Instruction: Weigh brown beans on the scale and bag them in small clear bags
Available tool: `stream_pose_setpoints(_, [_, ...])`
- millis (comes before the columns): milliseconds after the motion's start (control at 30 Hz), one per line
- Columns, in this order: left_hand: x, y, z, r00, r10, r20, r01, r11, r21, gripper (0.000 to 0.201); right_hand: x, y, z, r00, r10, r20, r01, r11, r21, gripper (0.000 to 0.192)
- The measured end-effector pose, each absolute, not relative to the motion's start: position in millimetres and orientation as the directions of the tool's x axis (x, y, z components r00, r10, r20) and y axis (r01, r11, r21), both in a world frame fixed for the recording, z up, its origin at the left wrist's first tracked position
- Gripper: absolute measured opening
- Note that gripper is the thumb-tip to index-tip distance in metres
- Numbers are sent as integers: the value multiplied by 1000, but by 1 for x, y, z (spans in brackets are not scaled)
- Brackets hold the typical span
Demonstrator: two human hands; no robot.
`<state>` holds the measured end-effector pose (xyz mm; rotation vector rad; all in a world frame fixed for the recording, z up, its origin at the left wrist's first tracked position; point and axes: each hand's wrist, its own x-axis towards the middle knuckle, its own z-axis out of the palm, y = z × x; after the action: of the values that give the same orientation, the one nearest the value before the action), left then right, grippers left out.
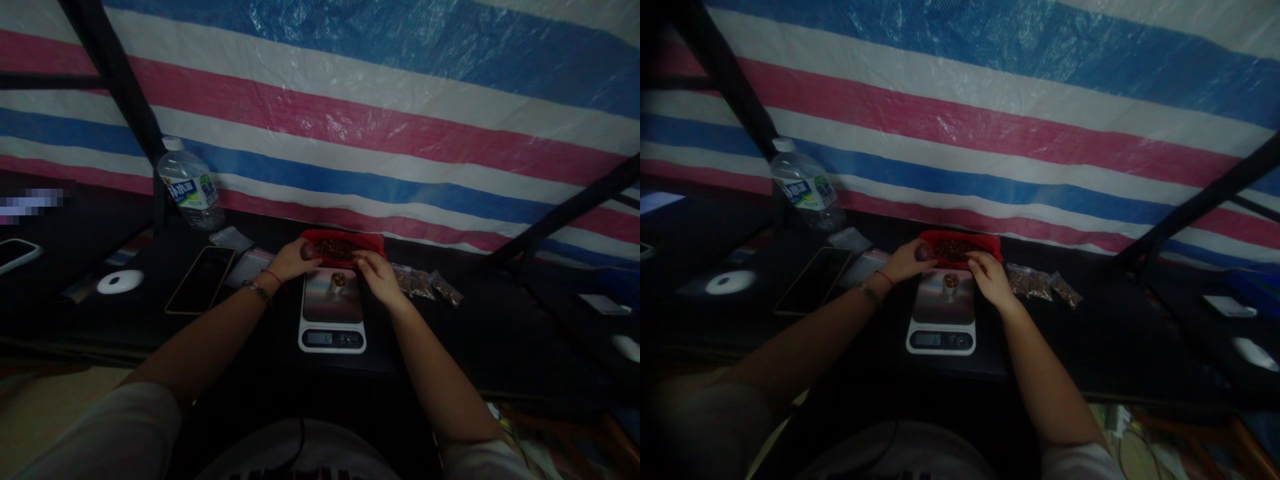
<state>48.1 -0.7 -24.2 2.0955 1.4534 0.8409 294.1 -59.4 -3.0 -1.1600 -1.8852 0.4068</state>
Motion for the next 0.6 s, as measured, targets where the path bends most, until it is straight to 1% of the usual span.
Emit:
stream_pose_setpoints(233, [49, -2, -20, 219, 962, 163, 744, -273, 610, 48, 297, -57, -8, -164, 867, 471, 551, 476, -685, 36])
stream_pose_setpoints(333, [50, -3, -18, 185, 971, 154, 752, -241, 614, 47, 298, -57, -10, -168, 866, 471, 548, 479, -685, 37])
stream_pose_setpoints(467, [49, -2, -20, 164, 972, 166, 736, -233, 636, 48, 298, -56, -11, -194, 864, 466, 556, 488, -673, 37])
stream_pose_setpoints(600, [47, 0, -25, 182, 960, 215, 703, -280, 654, 47, 298, -56, -10, -211, 875, 436, 544, 476, -691, 37])
